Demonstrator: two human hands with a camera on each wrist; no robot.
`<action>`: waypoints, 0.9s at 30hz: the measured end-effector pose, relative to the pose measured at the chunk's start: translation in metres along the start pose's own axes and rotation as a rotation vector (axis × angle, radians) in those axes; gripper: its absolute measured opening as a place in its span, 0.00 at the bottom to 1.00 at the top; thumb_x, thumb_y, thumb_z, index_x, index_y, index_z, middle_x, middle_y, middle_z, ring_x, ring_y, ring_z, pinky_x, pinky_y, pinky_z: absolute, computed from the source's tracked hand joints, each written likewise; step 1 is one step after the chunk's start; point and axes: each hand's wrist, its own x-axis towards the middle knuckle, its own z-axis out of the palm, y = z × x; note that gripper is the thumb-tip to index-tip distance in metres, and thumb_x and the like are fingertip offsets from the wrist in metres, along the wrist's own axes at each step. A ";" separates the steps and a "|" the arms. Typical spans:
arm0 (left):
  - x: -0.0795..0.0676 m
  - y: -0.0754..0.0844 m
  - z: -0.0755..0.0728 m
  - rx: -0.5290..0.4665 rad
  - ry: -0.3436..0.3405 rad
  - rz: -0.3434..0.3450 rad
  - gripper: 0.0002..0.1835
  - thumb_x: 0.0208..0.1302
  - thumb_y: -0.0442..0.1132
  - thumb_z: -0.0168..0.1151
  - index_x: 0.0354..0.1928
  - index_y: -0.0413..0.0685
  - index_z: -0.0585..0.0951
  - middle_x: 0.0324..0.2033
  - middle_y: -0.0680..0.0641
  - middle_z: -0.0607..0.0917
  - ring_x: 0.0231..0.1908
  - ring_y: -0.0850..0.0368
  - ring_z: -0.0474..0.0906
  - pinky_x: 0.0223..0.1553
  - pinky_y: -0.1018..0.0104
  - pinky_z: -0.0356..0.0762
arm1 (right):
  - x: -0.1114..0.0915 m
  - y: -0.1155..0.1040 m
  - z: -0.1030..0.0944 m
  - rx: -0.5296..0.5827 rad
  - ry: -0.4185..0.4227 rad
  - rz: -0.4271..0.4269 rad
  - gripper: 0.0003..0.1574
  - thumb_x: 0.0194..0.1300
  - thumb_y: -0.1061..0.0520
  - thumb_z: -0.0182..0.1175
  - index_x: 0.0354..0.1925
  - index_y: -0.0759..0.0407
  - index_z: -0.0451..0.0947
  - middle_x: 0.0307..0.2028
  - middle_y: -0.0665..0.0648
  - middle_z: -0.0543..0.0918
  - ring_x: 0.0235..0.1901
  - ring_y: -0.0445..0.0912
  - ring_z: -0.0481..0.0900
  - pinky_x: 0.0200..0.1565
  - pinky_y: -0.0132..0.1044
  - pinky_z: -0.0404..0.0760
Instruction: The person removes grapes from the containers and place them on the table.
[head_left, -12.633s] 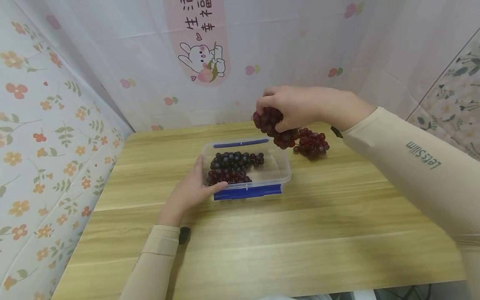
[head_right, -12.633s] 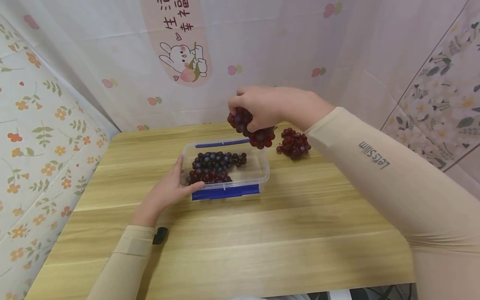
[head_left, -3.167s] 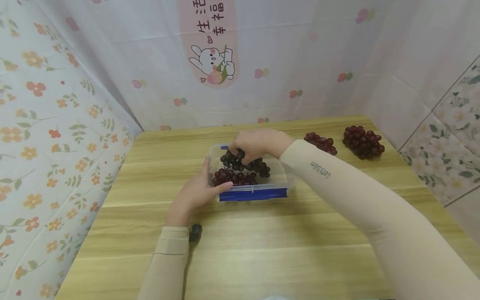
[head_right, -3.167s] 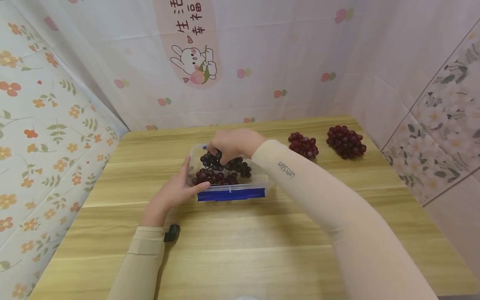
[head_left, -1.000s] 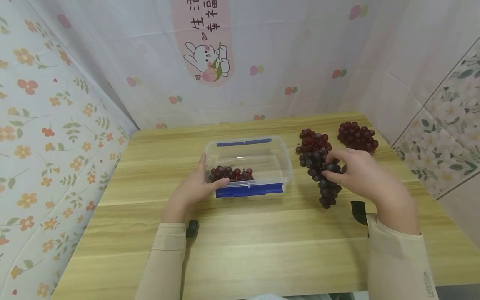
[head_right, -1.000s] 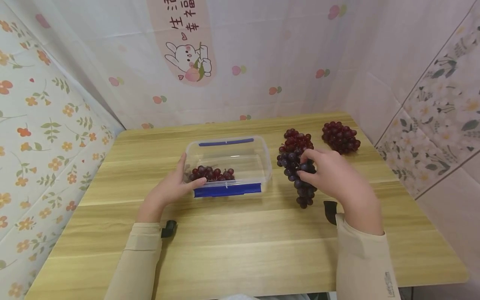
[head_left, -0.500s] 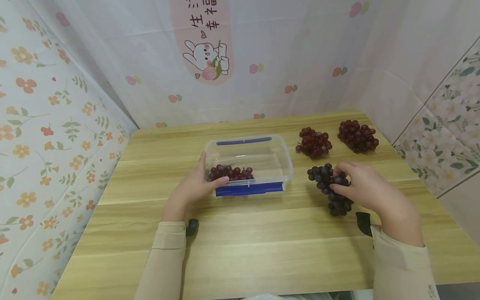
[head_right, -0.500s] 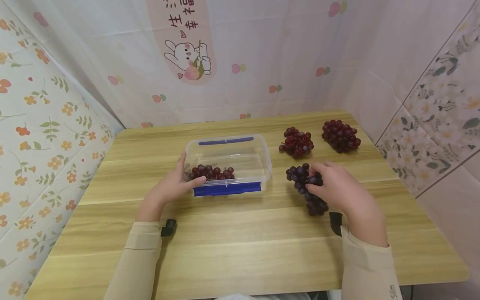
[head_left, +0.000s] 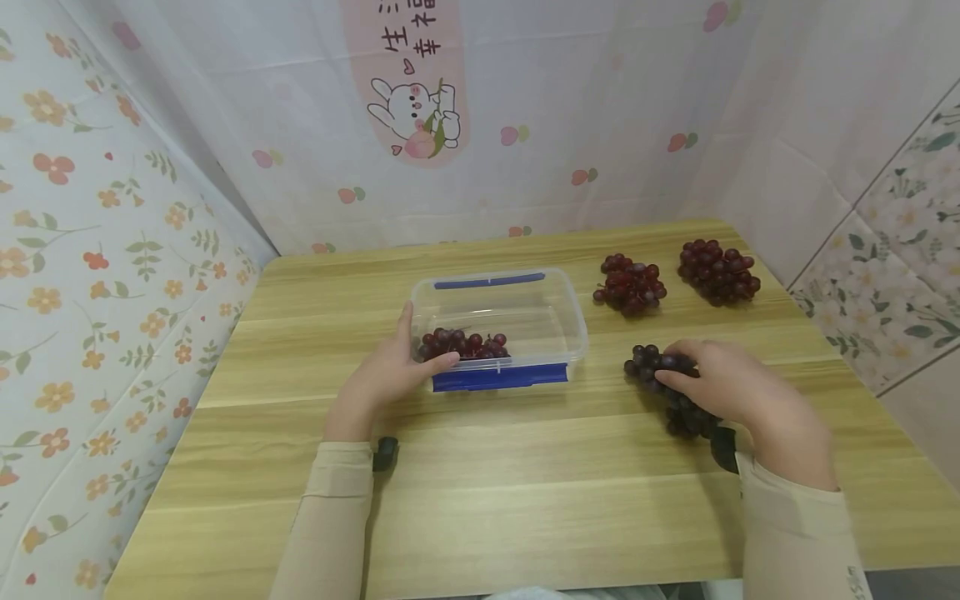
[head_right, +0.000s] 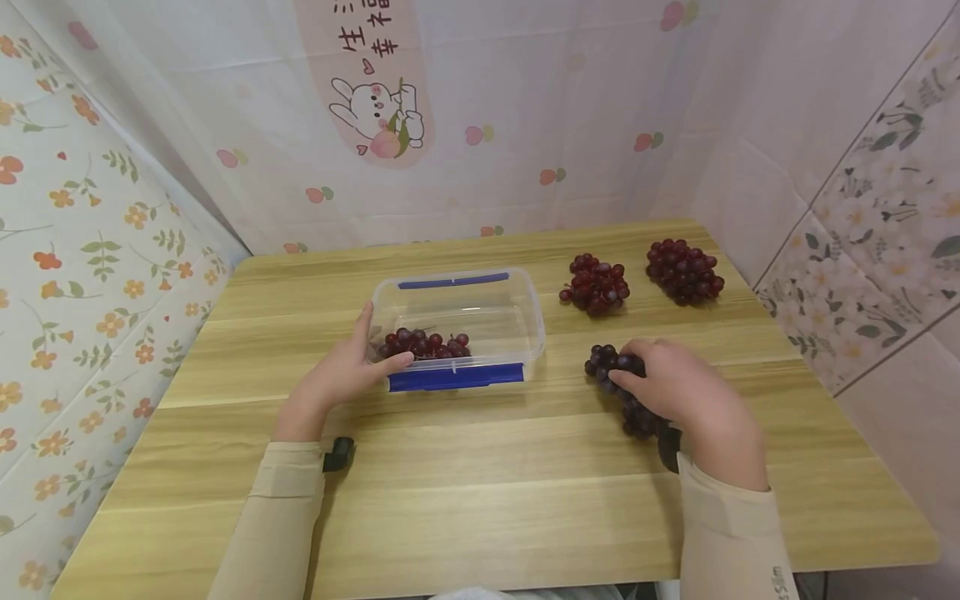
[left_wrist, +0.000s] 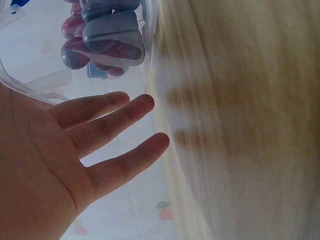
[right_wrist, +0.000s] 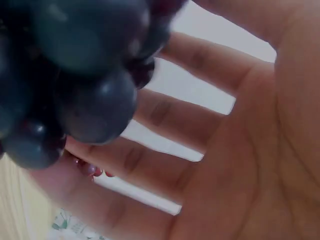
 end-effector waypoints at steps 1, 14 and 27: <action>0.000 0.000 0.000 0.000 0.000 -0.001 0.75 0.56 0.85 0.61 0.85 0.60 0.24 0.82 0.31 0.60 0.77 0.32 0.68 0.76 0.34 0.67 | 0.000 0.000 0.001 0.004 -0.009 0.005 0.42 0.80 0.40 0.58 0.73 0.71 0.70 0.67 0.81 0.75 0.67 0.79 0.71 0.64 0.75 0.72; 0.000 0.001 -0.001 -0.006 0.004 0.000 0.76 0.56 0.85 0.61 0.85 0.59 0.24 0.84 0.33 0.55 0.79 0.32 0.64 0.78 0.34 0.64 | -0.002 0.006 0.010 0.114 -0.182 0.078 0.82 0.53 0.46 0.83 0.84 0.67 0.39 0.71 0.94 0.53 0.68 0.88 0.59 0.61 0.80 0.70; 0.000 0.001 0.000 -0.002 0.007 0.001 0.76 0.56 0.84 0.62 0.85 0.59 0.24 0.83 0.32 0.57 0.78 0.32 0.65 0.77 0.34 0.64 | -0.001 0.003 0.013 0.253 -0.176 0.076 0.54 0.67 0.59 0.71 0.79 0.61 0.51 0.67 0.91 0.55 0.45 0.62 0.82 0.38 0.46 0.87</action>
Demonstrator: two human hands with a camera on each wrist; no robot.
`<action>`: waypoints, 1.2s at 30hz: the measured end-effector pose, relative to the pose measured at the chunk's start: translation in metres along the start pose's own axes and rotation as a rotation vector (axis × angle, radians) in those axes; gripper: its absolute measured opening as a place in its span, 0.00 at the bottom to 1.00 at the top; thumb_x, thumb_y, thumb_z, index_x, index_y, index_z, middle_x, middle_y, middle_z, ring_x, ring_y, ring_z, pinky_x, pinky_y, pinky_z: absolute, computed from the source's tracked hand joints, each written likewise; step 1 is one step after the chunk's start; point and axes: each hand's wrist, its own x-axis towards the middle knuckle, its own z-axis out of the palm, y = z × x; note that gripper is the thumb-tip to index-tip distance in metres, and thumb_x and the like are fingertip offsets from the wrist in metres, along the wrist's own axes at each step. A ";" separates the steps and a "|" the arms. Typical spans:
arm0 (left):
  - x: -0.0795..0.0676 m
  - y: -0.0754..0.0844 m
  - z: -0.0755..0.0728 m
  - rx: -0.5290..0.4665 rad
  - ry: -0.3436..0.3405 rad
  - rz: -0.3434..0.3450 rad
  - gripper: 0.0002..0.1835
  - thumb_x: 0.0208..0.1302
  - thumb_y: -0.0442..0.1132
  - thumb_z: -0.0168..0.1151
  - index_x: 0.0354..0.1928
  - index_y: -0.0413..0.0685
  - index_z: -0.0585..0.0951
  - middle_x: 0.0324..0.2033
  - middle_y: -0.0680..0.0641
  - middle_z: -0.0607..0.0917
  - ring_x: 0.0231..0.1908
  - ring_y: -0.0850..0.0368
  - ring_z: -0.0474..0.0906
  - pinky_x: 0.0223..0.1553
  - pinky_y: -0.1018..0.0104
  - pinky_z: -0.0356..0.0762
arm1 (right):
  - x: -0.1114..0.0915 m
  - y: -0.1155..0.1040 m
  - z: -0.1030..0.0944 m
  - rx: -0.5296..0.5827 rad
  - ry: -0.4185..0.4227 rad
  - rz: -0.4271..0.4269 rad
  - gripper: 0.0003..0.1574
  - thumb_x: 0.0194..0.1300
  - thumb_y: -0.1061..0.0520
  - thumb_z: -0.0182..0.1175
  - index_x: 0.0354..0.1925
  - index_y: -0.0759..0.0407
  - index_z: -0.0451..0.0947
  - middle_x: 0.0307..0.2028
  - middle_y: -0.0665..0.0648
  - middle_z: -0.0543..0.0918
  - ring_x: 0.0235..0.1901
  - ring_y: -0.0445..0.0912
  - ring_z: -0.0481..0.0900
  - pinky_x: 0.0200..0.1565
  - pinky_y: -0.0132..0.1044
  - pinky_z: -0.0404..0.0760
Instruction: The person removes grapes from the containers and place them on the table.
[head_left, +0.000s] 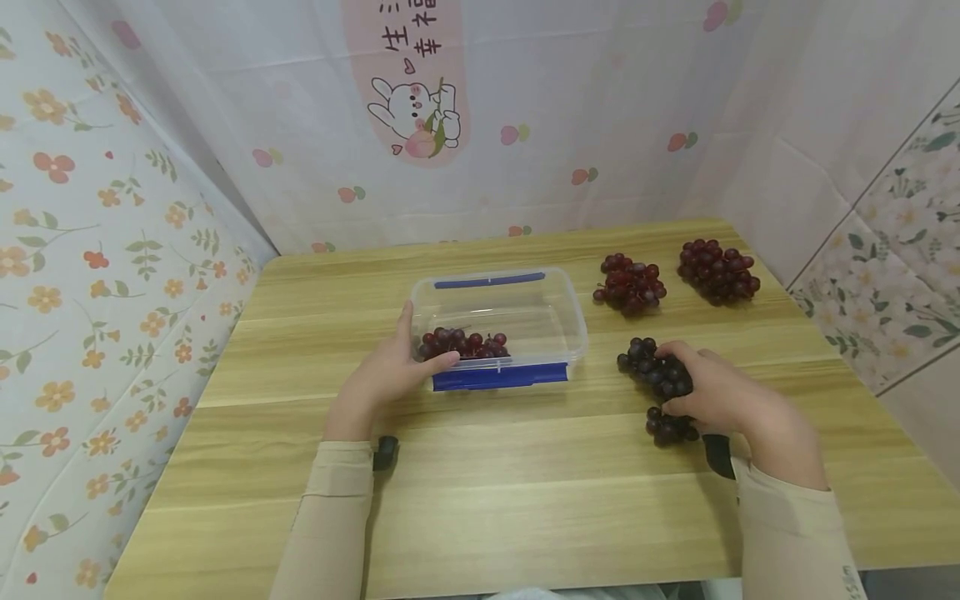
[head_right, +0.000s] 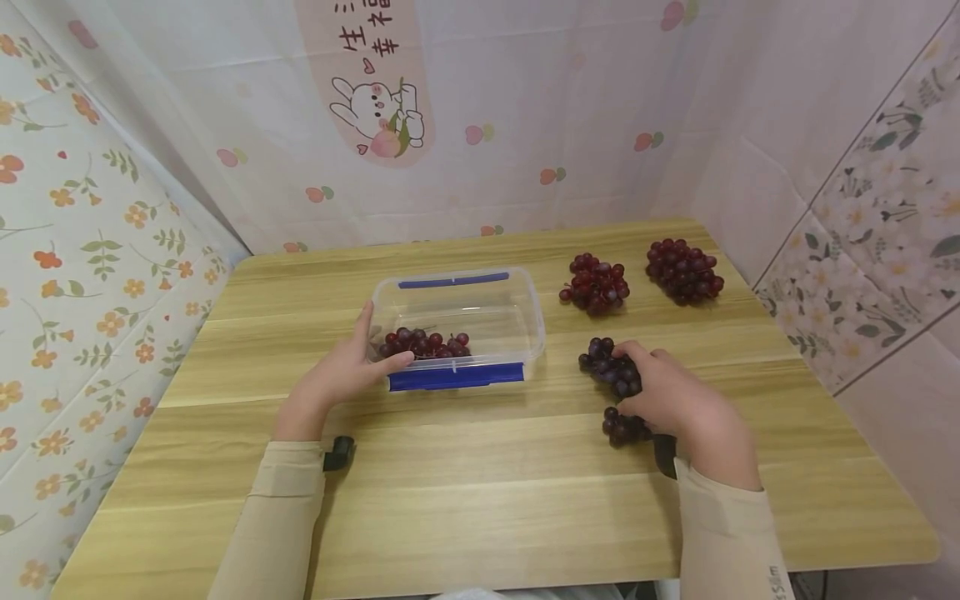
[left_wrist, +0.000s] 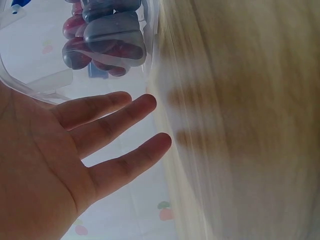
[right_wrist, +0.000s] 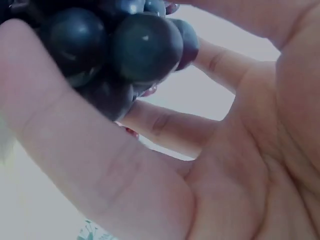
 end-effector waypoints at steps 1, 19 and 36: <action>0.000 0.000 0.000 -0.001 0.000 0.001 0.76 0.55 0.85 0.62 0.85 0.59 0.24 0.83 0.32 0.57 0.78 0.32 0.66 0.77 0.34 0.64 | 0.000 0.000 0.000 0.016 -0.002 -0.004 0.52 0.68 0.60 0.70 0.79 0.61 0.51 0.66 0.91 0.56 0.43 0.59 0.83 0.36 0.44 0.88; 0.000 -0.001 -0.001 0.000 -0.013 0.000 0.76 0.54 0.86 0.60 0.85 0.62 0.23 0.84 0.34 0.53 0.80 0.32 0.62 0.78 0.34 0.63 | 0.000 -0.002 0.008 -0.036 0.064 -0.021 0.72 0.59 0.39 0.79 0.80 0.67 0.46 0.73 0.89 0.50 0.68 0.85 0.61 0.60 0.78 0.73; -0.001 0.003 -0.003 0.011 -0.032 -0.009 0.76 0.55 0.86 0.60 0.85 0.61 0.23 0.84 0.33 0.55 0.78 0.32 0.65 0.77 0.34 0.65 | 0.006 -0.025 0.018 -0.401 -0.053 -0.062 0.82 0.47 0.46 0.85 0.86 0.54 0.44 0.78 0.85 0.47 0.73 0.86 0.54 0.37 0.56 0.82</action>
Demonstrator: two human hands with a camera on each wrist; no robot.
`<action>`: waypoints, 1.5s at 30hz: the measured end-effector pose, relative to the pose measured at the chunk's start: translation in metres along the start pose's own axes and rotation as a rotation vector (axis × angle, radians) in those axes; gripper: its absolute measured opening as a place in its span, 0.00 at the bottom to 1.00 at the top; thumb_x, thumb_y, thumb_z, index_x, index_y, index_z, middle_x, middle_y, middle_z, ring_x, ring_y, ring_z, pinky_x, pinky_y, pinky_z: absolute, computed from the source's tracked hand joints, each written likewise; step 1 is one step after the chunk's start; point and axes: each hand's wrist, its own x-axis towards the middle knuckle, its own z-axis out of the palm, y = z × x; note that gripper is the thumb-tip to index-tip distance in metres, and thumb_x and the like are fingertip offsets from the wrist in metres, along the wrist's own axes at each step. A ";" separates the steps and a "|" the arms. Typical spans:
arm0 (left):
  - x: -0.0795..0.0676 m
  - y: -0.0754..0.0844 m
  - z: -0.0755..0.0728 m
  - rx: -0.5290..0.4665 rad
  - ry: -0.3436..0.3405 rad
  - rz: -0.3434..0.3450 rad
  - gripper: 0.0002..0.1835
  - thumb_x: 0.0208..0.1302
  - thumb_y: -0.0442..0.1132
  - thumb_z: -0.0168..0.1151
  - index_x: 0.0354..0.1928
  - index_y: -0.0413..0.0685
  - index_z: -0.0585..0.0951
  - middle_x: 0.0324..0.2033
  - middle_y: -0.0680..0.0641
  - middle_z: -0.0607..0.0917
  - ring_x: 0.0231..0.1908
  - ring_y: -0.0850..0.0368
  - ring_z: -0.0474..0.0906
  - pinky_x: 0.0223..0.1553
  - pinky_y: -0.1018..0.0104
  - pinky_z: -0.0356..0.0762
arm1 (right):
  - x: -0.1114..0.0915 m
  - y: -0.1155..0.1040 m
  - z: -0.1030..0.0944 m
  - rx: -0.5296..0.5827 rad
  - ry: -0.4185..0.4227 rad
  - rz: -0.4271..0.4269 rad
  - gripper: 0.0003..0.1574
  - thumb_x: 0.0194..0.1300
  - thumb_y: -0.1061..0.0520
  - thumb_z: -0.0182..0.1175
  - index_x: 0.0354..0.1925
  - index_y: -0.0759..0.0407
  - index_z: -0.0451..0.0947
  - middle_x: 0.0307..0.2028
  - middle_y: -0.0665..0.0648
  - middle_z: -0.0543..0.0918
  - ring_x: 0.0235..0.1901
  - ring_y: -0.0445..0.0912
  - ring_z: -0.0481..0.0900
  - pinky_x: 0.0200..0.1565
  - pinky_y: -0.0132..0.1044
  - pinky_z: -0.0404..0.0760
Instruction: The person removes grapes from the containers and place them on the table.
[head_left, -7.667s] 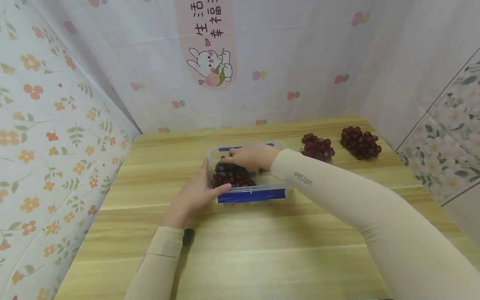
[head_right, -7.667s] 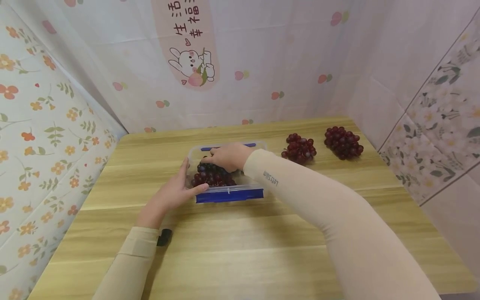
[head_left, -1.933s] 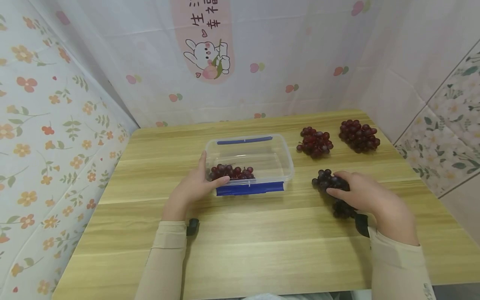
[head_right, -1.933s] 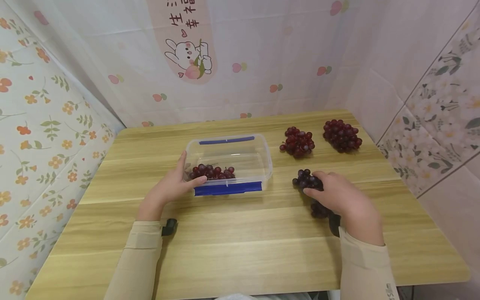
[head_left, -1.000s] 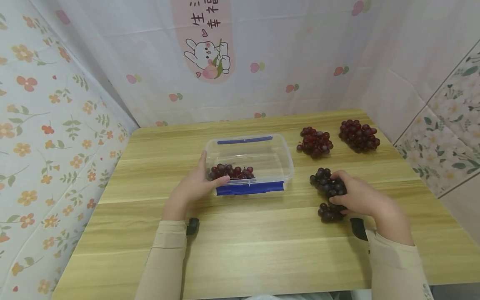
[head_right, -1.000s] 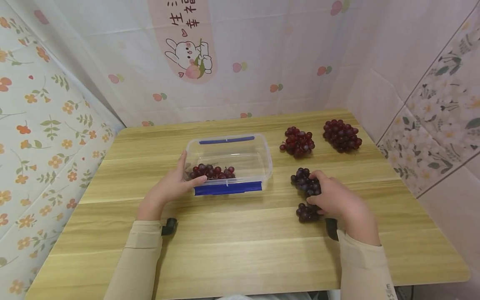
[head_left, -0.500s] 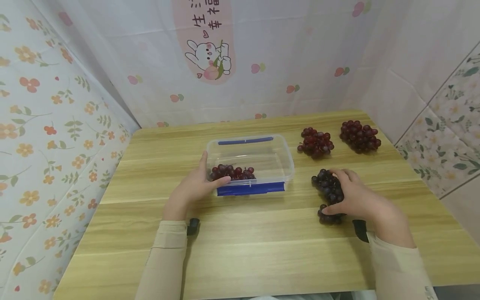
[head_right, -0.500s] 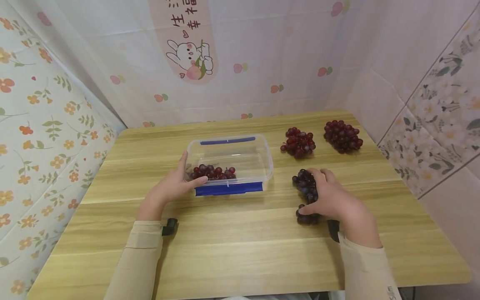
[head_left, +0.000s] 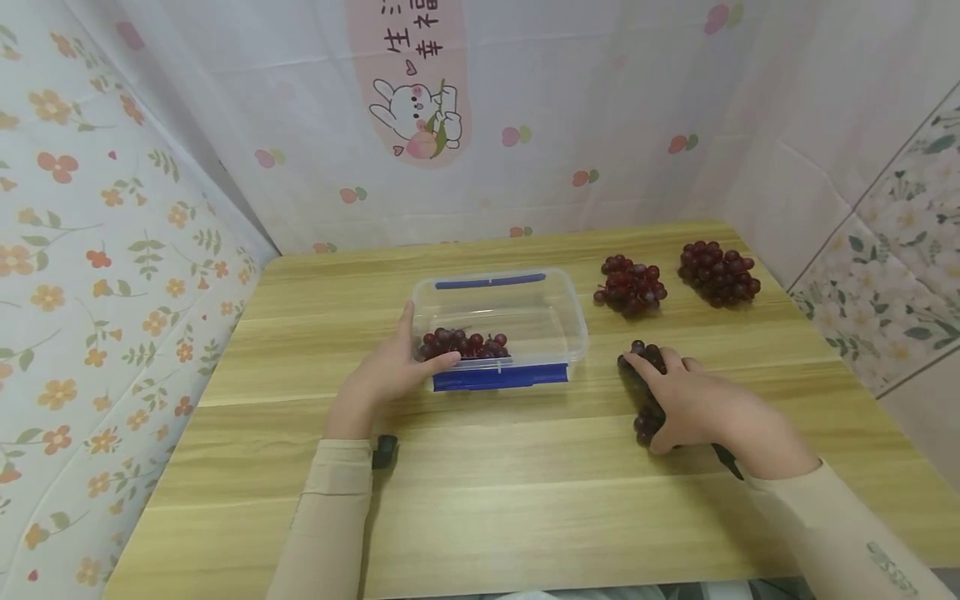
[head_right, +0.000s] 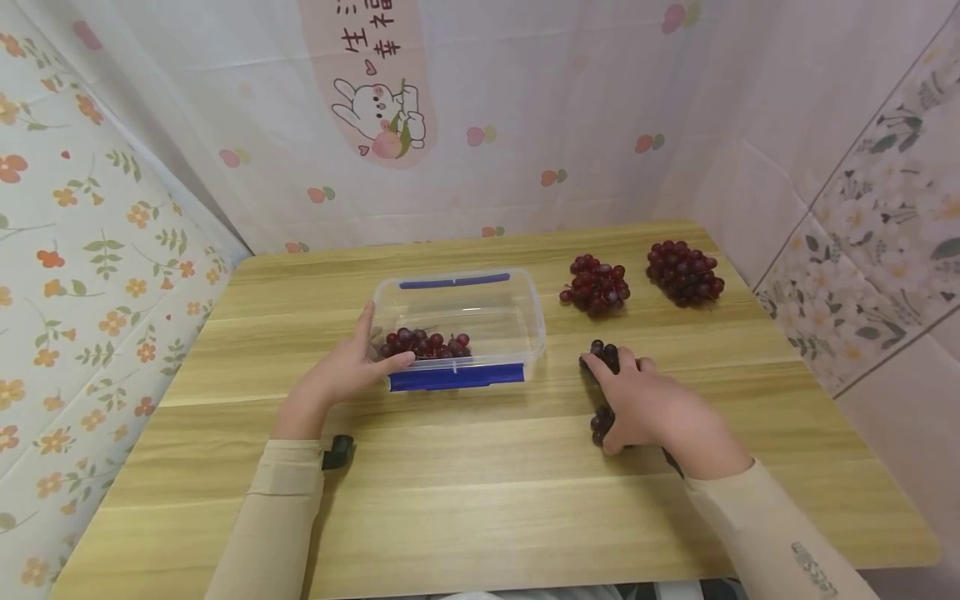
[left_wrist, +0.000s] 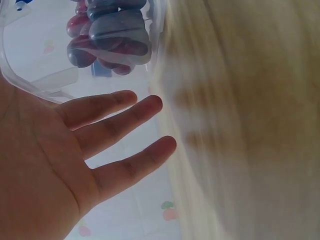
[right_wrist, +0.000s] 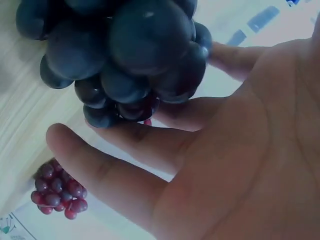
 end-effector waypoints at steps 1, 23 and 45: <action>0.000 0.000 0.000 0.004 -0.002 -0.002 0.76 0.55 0.86 0.60 0.85 0.61 0.23 0.84 0.33 0.55 0.78 0.32 0.65 0.76 0.34 0.65 | 0.000 0.000 -0.001 -0.008 0.005 -0.002 0.79 0.48 0.45 0.84 0.85 0.56 0.48 0.78 0.85 0.48 0.72 0.86 0.55 0.40 0.59 0.82; 0.003 -0.003 -0.006 0.055 -0.005 -0.002 0.78 0.51 0.88 0.59 0.86 0.55 0.27 0.79 0.30 0.65 0.73 0.33 0.74 0.70 0.35 0.74 | 0.005 -0.006 -0.059 -0.168 0.083 -0.209 0.35 0.69 0.45 0.73 0.63 0.63 0.75 0.59 0.69 0.81 0.47 0.56 0.87 0.46 0.55 0.87; 0.004 0.001 -0.002 0.043 -0.015 0.003 0.81 0.50 0.88 0.61 0.86 0.52 0.27 0.80 0.30 0.63 0.77 0.33 0.68 0.75 0.35 0.68 | 0.047 -0.138 -0.156 -0.506 -0.059 -0.459 0.30 0.76 0.57 0.65 0.73 0.54 0.74 0.69 0.61 0.80 0.66 0.58 0.81 0.64 0.55 0.83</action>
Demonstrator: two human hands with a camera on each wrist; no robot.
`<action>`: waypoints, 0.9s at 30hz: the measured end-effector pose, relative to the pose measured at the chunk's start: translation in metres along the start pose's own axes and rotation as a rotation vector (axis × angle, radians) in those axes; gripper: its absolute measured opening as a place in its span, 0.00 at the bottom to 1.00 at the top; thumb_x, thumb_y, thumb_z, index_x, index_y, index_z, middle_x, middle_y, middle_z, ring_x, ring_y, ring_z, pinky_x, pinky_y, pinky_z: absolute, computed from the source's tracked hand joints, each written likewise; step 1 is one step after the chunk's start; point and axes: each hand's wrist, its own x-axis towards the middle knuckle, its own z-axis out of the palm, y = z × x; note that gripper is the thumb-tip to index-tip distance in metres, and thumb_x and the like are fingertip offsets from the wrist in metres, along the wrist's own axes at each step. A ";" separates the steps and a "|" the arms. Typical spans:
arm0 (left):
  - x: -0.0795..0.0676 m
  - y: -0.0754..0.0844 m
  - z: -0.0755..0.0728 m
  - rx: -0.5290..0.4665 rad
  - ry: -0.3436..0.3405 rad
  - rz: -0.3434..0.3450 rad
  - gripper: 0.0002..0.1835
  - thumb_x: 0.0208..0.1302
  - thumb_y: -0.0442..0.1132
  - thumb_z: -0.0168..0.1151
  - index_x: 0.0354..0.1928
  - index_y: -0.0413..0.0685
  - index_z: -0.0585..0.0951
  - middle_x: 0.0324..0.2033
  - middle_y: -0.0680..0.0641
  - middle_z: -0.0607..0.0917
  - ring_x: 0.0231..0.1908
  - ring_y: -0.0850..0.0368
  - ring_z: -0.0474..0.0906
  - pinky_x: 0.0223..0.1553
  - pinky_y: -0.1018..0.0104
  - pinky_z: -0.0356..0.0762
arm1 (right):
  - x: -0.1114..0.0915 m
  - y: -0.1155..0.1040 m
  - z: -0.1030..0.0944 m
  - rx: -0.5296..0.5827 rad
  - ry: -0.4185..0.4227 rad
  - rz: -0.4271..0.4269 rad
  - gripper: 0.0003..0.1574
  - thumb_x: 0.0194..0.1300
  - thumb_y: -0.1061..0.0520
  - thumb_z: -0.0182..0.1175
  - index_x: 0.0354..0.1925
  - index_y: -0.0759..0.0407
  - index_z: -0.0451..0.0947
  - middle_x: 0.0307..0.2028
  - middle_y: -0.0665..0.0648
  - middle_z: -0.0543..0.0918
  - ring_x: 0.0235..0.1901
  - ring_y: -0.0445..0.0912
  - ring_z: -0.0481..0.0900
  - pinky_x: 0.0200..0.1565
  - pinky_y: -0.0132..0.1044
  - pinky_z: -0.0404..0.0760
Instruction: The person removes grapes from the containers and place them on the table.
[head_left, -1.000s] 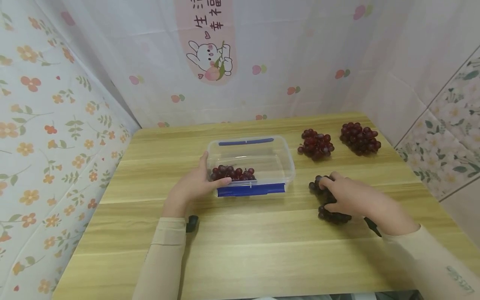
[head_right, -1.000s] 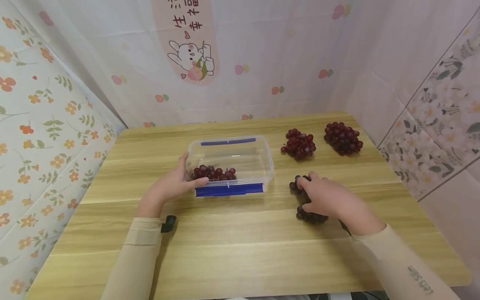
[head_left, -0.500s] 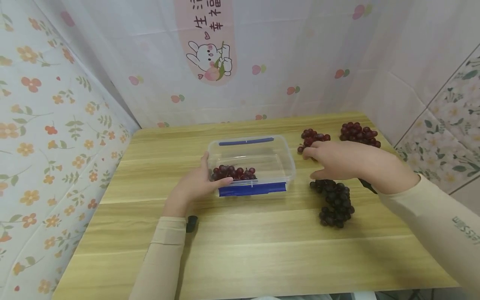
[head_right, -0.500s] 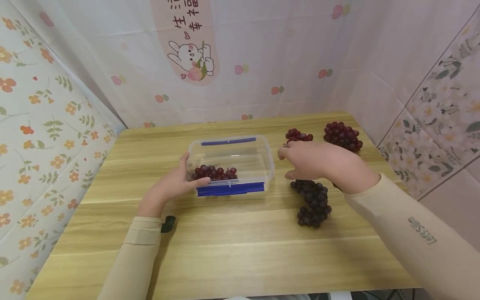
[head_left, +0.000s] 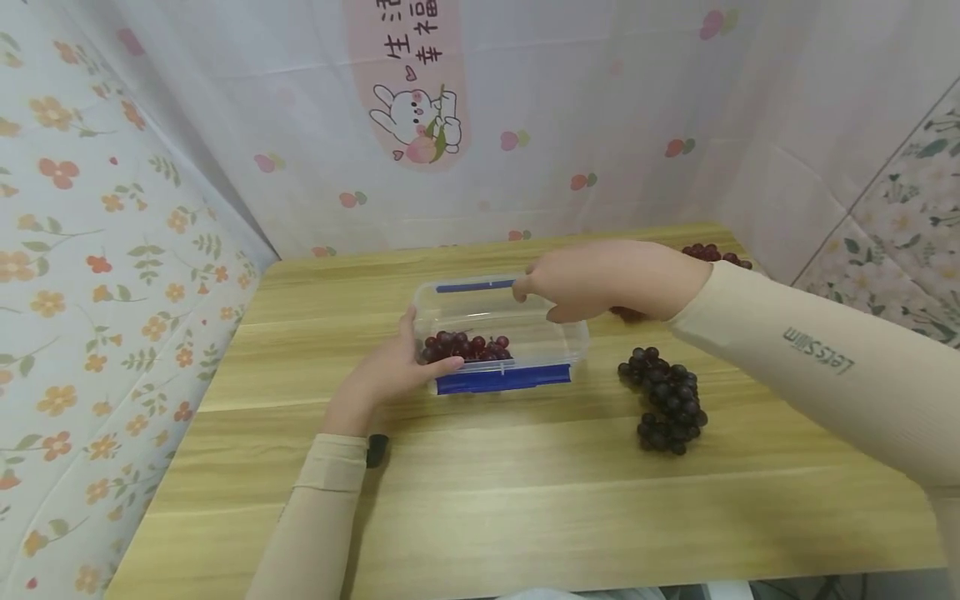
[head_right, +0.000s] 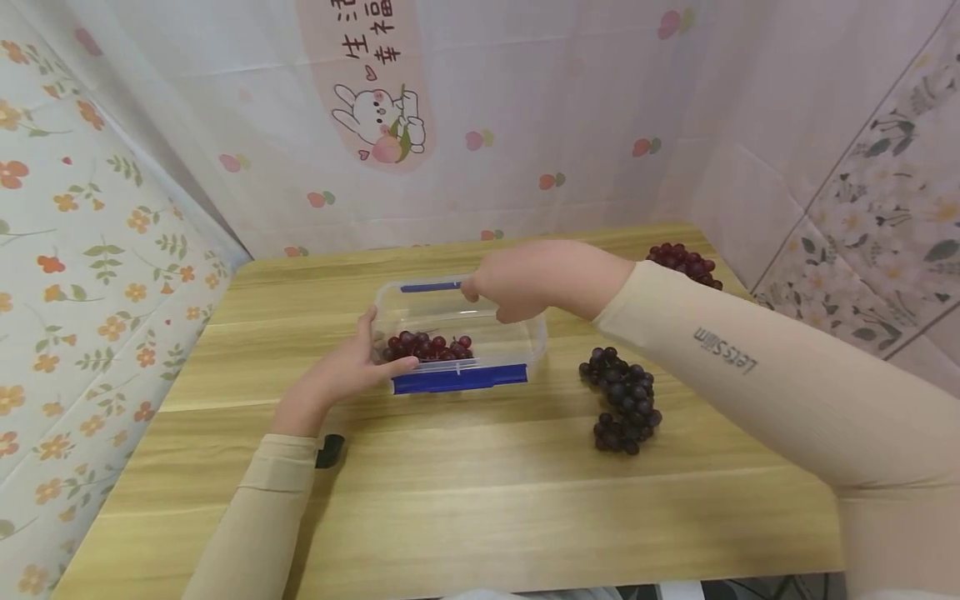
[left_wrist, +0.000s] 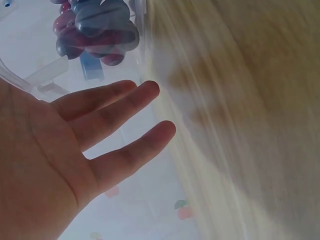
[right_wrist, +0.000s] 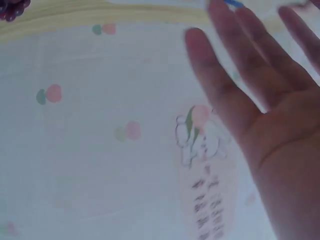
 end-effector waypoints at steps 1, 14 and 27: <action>0.000 0.000 0.000 -0.006 -0.001 0.004 0.81 0.50 0.88 0.61 0.86 0.52 0.26 0.81 0.30 0.62 0.77 0.33 0.67 0.76 0.34 0.67 | 0.005 -0.003 -0.002 -0.025 -0.009 -0.007 0.31 0.76 0.57 0.65 0.73 0.53 0.73 0.70 0.61 0.79 0.66 0.59 0.81 0.64 0.55 0.83; -0.001 -0.002 0.000 -0.013 -0.016 0.002 0.80 0.51 0.89 0.59 0.85 0.52 0.26 0.78 0.32 0.68 0.73 0.35 0.74 0.72 0.35 0.72 | 0.076 -0.033 -0.006 -0.251 -0.011 -0.181 0.38 0.77 0.53 0.66 0.79 0.46 0.67 0.75 0.60 0.74 0.67 0.56 0.81 0.64 0.49 0.85; -0.003 -0.002 0.000 -0.040 -0.025 0.014 0.80 0.50 0.89 0.60 0.85 0.55 0.23 0.81 0.37 0.64 0.77 0.37 0.69 0.75 0.36 0.69 | 0.131 -0.048 0.026 -0.263 -0.013 -0.249 0.47 0.72 0.45 0.71 0.82 0.32 0.62 0.68 0.51 0.78 0.60 0.48 0.81 0.61 0.50 0.86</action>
